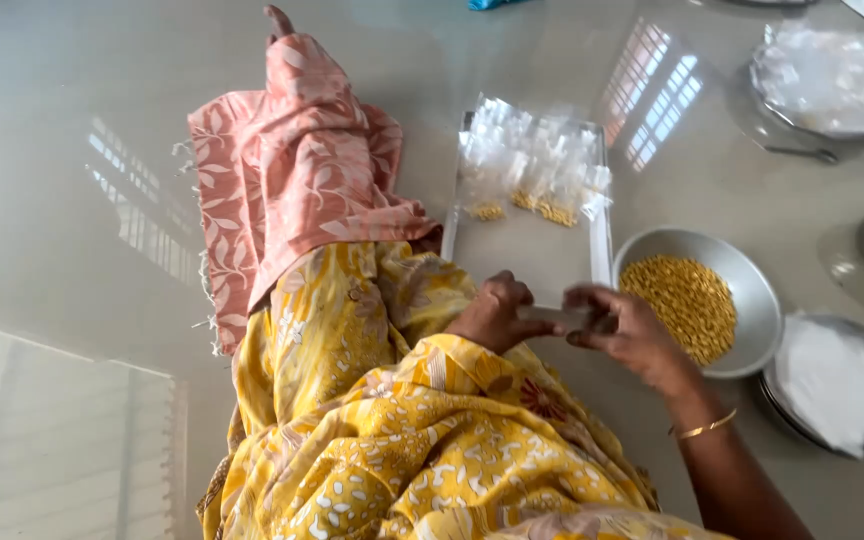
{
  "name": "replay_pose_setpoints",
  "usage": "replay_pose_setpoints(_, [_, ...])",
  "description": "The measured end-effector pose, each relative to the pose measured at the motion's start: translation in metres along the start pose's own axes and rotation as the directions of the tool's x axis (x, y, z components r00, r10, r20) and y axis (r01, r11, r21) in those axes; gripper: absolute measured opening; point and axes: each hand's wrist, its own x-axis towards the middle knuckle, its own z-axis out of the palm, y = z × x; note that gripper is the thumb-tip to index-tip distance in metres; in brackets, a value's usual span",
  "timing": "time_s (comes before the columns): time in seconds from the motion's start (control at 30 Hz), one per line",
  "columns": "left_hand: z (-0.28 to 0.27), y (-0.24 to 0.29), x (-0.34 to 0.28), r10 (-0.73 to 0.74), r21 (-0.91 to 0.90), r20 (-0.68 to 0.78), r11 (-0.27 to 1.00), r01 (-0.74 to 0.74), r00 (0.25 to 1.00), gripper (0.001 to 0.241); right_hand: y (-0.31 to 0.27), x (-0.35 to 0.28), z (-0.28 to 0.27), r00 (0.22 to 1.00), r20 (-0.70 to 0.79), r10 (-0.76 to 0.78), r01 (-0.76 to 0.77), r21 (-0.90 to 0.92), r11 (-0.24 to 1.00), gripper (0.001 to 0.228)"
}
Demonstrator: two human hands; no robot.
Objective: The person manually fills small plastic bags with grains from a bowl and places them onto a tray.
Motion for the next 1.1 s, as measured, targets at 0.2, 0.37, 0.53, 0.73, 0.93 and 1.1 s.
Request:
replay_pose_setpoints(0.2, [-0.029,0.004,-0.008,0.023,-0.043,-0.144,0.999,-0.029,0.989,0.028,0.052,0.045,0.019,0.971,-0.191,0.146,-0.135,0.068,0.989,0.015])
replay_pose_setpoints(0.37, [-0.061,-0.008,-0.008,-0.135,-0.093,-0.282,0.989,0.113,0.95,0.03,0.061,0.121,0.002,0.956,-0.244,0.164,-0.105,0.238,0.965,0.014])
replay_pose_setpoints(0.53, [-0.057,-0.046,-0.017,-0.139,-0.003,-0.309,0.989,0.145,0.941,0.025,0.111,0.21,0.003,0.966,-0.209,0.153,-0.109,0.209,0.972,0.013])
replay_pose_setpoints(0.73, [-0.051,-0.052,-0.016,-0.133,0.078,-0.198,0.985,0.151,0.971,0.02,0.165,0.283,0.034,0.961,-0.144,0.235,-0.197,0.236,0.951,0.01])
replay_pose_setpoints(0.93, [-0.054,-0.053,-0.018,-0.166,0.067,-0.068,0.983,0.17,0.984,0.022,0.183,0.296,0.057,0.95,-0.231,0.212,-0.174,0.173,0.969,0.017])
replay_pose_setpoints(1.1, [-0.051,-0.058,-0.02,-0.157,0.085,-0.034,0.984,0.159,0.987,0.026,0.164,0.287,0.064,0.852,-0.522,-0.032,-0.185,-0.359,0.915,0.077])
